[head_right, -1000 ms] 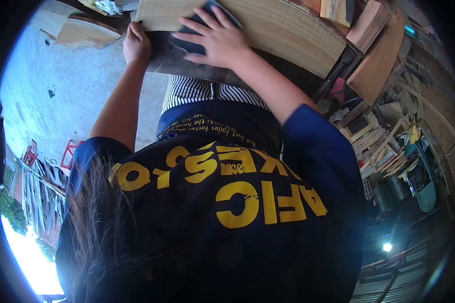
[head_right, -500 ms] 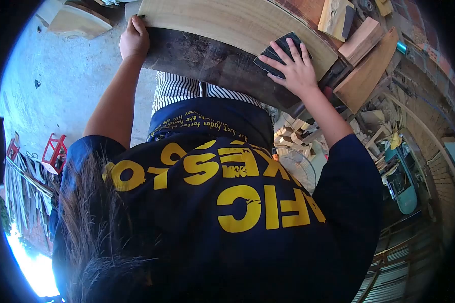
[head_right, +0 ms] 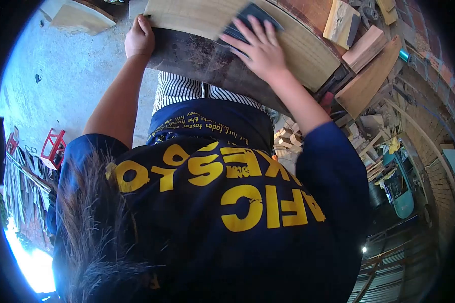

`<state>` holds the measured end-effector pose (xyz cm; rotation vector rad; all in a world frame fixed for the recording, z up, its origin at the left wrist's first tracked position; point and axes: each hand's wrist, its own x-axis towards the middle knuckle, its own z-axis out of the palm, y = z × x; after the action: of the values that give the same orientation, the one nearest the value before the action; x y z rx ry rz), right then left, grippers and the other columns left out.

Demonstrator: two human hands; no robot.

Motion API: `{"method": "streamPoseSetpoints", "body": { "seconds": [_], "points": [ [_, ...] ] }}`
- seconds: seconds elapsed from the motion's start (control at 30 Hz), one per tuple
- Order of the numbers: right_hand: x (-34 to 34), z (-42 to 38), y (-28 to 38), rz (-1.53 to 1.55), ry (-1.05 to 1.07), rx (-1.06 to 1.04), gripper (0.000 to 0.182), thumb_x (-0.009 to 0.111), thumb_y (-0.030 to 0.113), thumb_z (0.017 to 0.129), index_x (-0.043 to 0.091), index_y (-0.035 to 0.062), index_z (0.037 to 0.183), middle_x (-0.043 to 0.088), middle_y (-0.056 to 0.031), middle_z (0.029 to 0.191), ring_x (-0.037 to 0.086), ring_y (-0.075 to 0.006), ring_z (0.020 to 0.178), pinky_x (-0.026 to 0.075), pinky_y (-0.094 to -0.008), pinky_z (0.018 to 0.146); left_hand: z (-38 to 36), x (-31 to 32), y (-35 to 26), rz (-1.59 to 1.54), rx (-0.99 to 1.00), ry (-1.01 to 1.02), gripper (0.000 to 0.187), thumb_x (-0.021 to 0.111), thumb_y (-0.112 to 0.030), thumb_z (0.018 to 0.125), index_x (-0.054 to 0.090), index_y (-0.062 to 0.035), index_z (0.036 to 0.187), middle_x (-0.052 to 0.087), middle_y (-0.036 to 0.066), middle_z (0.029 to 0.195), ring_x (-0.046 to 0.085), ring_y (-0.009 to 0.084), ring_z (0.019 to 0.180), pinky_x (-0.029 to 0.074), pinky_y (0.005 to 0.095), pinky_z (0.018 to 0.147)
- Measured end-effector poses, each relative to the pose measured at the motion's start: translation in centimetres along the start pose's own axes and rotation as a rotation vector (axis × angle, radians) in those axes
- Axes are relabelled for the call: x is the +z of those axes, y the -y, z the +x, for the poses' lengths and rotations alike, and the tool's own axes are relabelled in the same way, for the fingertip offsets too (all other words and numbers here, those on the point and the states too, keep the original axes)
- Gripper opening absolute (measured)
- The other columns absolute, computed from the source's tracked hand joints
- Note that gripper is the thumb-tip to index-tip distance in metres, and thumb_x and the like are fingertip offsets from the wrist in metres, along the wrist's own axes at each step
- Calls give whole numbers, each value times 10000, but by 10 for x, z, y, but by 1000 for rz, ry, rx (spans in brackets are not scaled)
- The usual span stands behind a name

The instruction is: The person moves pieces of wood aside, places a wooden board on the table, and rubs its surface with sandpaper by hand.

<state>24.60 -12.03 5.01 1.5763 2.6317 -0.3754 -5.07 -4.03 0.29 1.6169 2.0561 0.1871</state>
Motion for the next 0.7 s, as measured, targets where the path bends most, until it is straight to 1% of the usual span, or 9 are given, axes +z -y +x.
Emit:
{"method": "streamPoseSetpoints", "body": {
  "seconds": [0.03, 0.13, 0.23, 0.33, 0.4, 0.47, 0.53, 0.6, 0.7],
  "points": [
    [-6, -25, -10, 11, 44, 31, 483, 553, 370, 860, 438, 440, 1324, 316, 9, 1474, 287, -290, 1349, 193, -514, 1094, 0, -1, -1, -32, -24, 12, 472, 227, -447, 950, 565, -151, 1092, 636, 241, 918, 584, 458, 883, 468, 529, 775],
    [-21, -100, -46, -19, 189, 73, 466, 560, 319, 861, 472, 418, 1308, 320, 2, 1473, 295, -296, 1344, 193, -519, 1094, -2, -4, -4, -22, -58, 42, 473, 227, -449, 951, 567, -153, 1095, 638, 238, 921, 588, 452, 883, 470, 526, 779],
    [-28, -119, -68, -25, 281, -37, 486, 587, 315, 845, 475, 405, 1310, 312, -13, 1478, 287, -309, 1346, 191, -519, 1093, -2, -2, -4, -1, -45, 15, 423, 239, -424, 952, 553, -169, 1078, 649, 218, 870, 606, 435, 830, 481, 523, 738],
    [-22, -61, -53, 54, 208, -131, 480, 595, 341, 843, 482, 396, 1306, 309, -29, 1478, 283, -325, 1344, 191, -506, 1096, -1, -5, -4, 25, -23, 14, 382, 250, -402, 954, 543, -177, 1051, 655, 206, 838, 621, 418, 788, 491, 513, 703],
    [-15, 3, -24, 75, 75, -145, 461, 562, 409, 860, 467, 412, 1311, 307, -28, 1478, 275, -332, 1345, 175, -513, 1098, -1, -3, -3, 9, -16, 32, 381, 250, -397, 956, 543, -176, 1058, 655, 207, 847, 620, 419, 791, 491, 509, 703],
    [-5, 64, 9, 41, -53, -121, 457, 468, 503, 888, 416, 439, 1338, 310, -23, 1477, 266, -328, 1351, 150, -526, 1098, -2, -4, -3, 0, -14, 12, 383, 248, -398, 956, 542, -175, 1060, 656, 206, 849, 619, 421, 792, 490, 510, 703],
    [-1, 114, 32, 71, -117, -125, 477, 411, 528, 907, 374, 420, 1370, 253, -35, 1504, 217, -340, 1369, 122, -538, 1100, -1, -5, -6, -14, -4, -9, 386, 247, -398, 956, 542, -174, 1061, 656, 205, 852, 618, 423, 793, 489, 511, 704],
    [-15, 151, 42, 165, -230, -133, 539, 451, 537, 860, 443, 314, 1351, 335, -135, 1445, 286, -385, 1321, 155, -545, 1091, -2, -7, -8, -11, -52, 27, 388, 241, -397, 957, 538, -173, 1065, 655, 203, 852, 614, 429, 802, 482, 520, 718],
    [-13, 162, 44, 208, -280, -91, 530, 451, 527, 860, 455, 308, 1342, 341, -139, 1441, 294, -392, 1313, 164, -536, 1092, -2, -7, -9, -16, -50, 40, 391, 233, -398, 959, 531, -172, 1074, 654, 204, 862, 612, 431, 821, 477, 524, 737]
  ]
}}
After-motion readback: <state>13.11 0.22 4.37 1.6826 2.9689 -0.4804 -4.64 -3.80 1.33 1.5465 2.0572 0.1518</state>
